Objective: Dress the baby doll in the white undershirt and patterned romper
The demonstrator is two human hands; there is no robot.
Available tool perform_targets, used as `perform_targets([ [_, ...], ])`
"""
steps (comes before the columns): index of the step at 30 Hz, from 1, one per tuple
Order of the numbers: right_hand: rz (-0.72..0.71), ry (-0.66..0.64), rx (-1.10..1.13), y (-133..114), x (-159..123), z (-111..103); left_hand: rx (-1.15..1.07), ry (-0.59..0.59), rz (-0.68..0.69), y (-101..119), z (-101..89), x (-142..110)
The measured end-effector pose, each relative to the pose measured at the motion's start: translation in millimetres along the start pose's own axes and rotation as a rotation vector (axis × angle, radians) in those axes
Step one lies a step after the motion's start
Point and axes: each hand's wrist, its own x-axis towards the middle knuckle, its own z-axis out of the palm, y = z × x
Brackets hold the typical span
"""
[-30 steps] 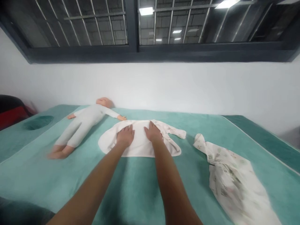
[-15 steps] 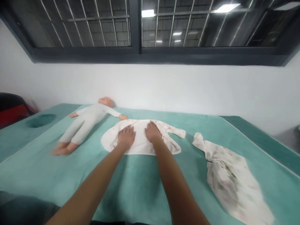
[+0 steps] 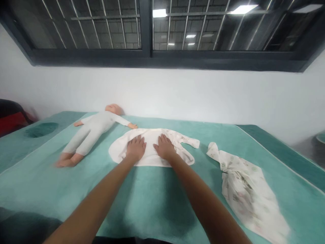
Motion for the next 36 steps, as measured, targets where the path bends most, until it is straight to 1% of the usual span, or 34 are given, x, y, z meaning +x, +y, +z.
perform_targets([
  [3, -0.042, 0.007, 0.006, -10.7, -23.7, -4.7, 0.004, 0.006, 0.002, -0.2, 0.8, 0.0],
  [6, -0.143, 0.027, 0.042, -17.1, -53.9, -8.8, 0.004, 0.016, 0.005, 0.1, 1.5, -0.1],
  [8, -0.215, 0.031, 0.084, -16.1, -74.0, -12.6, 0.003, 0.019, 0.004, 0.2, 1.8, 0.0],
  [11, -0.302, 0.039, 0.154, -6.1, -99.0, -22.0, 0.002, 0.021, 0.003, -0.2, 2.5, 0.4],
  [13, -0.339, 0.071, 0.182, 4.7, -111.7, -30.2, 0.0, 0.022, 0.004, -0.6, 3.0, 0.9],
  [17, -0.396, 0.149, 0.14, 27.7, -130.3, -43.9, -0.011, 0.016, -0.001, -1.1, 3.8, 1.8],
  [21, -0.431, 0.178, 0.038, 37.8, -137.9, -48.9, -0.014, 0.03, 0.001, -1.0, 4.4, 1.8],
  [27, -0.404, 0.153, -0.091, 32.9, -131.8, -55.3, 0.0, 0.033, 0.004, -0.7, 4.5, 1.5],
  [29, -0.379, 0.143, -0.09, 33.3, -131.7, -58.3, 0.0, 0.038, 0.003, -0.8, 4.2, 1.3],
  [34, -0.355, 0.095, 0.0, 30.9, -130.5, -67.0, -0.004, 0.065, 0.009, -1.3, 4.4, 0.8],
  [36, -0.332, 0.116, 0.027, 25.3, -124.5, -69.1, -0.008, 0.071, 0.01, -1.5, 5.1, 0.8],
])
